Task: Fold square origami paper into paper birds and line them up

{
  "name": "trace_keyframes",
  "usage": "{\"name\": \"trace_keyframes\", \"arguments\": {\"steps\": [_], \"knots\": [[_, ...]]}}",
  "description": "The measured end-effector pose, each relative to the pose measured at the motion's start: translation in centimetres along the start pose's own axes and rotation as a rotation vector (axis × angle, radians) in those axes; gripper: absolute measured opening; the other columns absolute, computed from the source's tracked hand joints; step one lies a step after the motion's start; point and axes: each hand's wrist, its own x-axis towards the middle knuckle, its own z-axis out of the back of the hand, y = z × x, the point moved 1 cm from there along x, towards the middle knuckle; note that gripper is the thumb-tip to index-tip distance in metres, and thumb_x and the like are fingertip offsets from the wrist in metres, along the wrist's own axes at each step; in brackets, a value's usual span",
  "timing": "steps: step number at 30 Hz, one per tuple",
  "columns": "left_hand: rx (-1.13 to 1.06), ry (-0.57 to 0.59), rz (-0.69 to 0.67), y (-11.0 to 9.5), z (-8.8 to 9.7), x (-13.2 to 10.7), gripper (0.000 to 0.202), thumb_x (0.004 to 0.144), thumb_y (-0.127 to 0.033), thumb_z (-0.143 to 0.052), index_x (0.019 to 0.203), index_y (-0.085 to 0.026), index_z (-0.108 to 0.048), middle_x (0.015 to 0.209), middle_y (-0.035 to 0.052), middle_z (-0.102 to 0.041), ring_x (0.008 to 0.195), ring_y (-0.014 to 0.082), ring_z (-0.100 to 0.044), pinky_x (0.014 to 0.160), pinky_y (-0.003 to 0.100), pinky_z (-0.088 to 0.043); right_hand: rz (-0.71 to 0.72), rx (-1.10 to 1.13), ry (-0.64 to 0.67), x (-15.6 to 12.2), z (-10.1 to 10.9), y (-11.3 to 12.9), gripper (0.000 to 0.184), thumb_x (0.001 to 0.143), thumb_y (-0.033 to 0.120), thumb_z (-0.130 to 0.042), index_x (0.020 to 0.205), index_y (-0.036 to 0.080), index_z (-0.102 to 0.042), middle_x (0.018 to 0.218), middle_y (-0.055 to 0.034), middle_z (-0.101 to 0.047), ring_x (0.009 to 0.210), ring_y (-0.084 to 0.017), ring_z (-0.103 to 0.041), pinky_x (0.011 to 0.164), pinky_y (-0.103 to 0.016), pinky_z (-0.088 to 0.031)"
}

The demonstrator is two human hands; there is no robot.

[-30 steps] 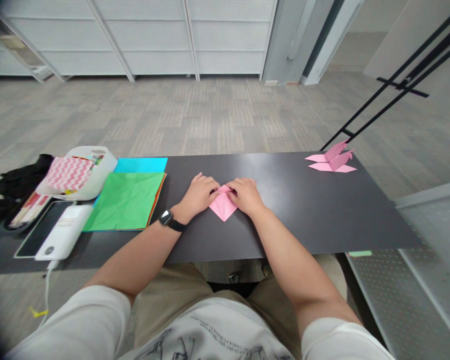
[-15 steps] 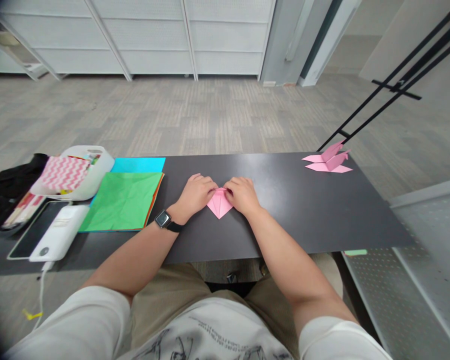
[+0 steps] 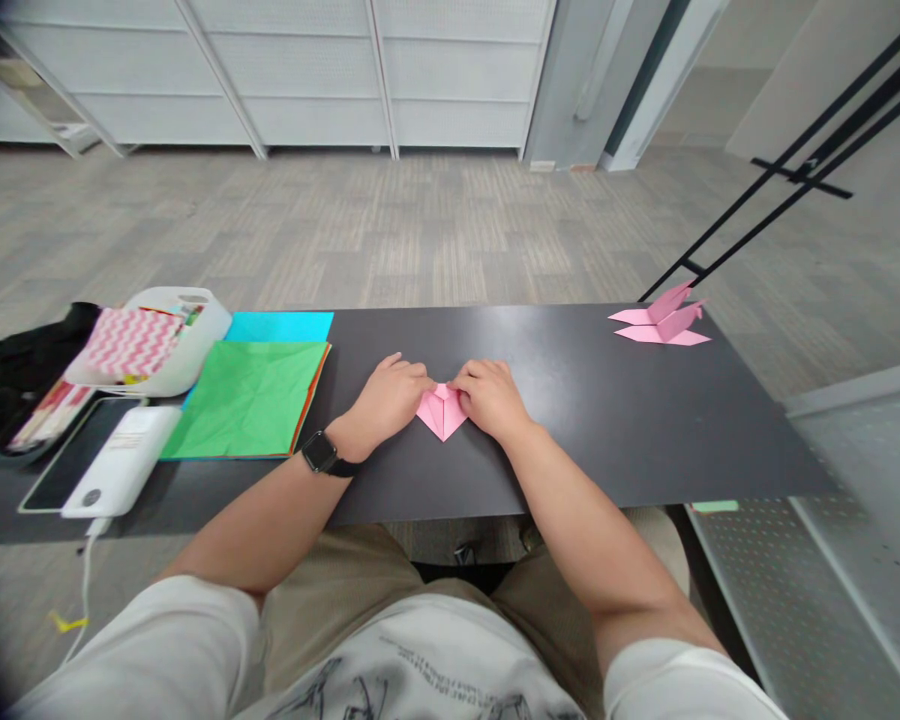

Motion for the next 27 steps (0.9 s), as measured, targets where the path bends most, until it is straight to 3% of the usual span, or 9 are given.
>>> {"name": "trace_keyframes", "arguments": {"steps": [7,11,15,20,27], "knots": [[0.028,0.026,0.017,-1.5,0.2,-1.2,0.032,0.104,-0.015,-0.051,0.113,-0.022,-0.08,0.109,0.0112,-0.075,0.105,0.0299,-0.07,0.124,0.062,-0.037,0.004,-0.032,0.003,-0.7,0.5,0.9,0.035,0.096,0.014,-0.06,0.112,0.031,-0.086,0.11,-0.0077,-0.074,0.104,-0.027,-0.061,0.096,-0.045,-0.039],[0.002,-0.004,-0.019,-2.3,-0.3,-1.7,0.045,0.103,-0.009,-0.043,0.138,-0.014,-0.071,0.141,0.0173,-0.069,0.132,0.0324,-0.063,0.134,0.059,-0.026,-0.022,-0.067,-0.008,-0.6,0.3,1.4,0.041,0.098,0.013,-0.058,0.123,0.033,-0.084,0.117,-0.009,-0.074,0.109,-0.029,-0.06,0.099,-0.047,-0.039],[-0.004,0.031,-0.022,-2.6,-0.8,-1.8,0.053,0.102,-0.004,-0.037,0.15,-0.006,-0.061,0.157,0.0214,-0.06,0.142,0.0298,-0.059,0.13,0.048,-0.037,-0.042,-0.101,-0.008,-0.4,0.2,1.7,0.044,0.101,0.013,-0.054,0.131,0.033,-0.081,0.125,-0.0101,-0.073,0.114,-0.029,-0.058,0.102,-0.048,-0.038],[0.028,0.082,-0.037,-2.3,-0.6,-1.6,0.052,0.103,-0.007,-0.041,0.151,-0.009,-0.06,0.158,0.0202,-0.061,0.14,0.0307,-0.064,0.123,0.051,-0.046,-0.043,-0.097,0.012,-0.5,0.0,1.5,0.047,0.103,0.014,-0.053,0.139,0.035,-0.077,0.13,-0.0095,-0.072,0.119,-0.029,-0.057,0.104,-0.047,-0.039],[0.041,0.113,-0.054,-2.1,-0.3,-1.6,0.051,0.104,-0.008,-0.042,0.151,-0.008,-0.06,0.162,0.0203,-0.057,0.142,0.0318,-0.063,0.116,0.048,-0.051,-0.135,-0.084,-0.03,-0.7,-0.6,0.2,0.048,0.104,0.015,-0.056,0.134,0.044,-0.079,0.148,-0.0086,-0.062,0.133,-0.033,-0.052,0.111,-0.053,-0.043]]}}
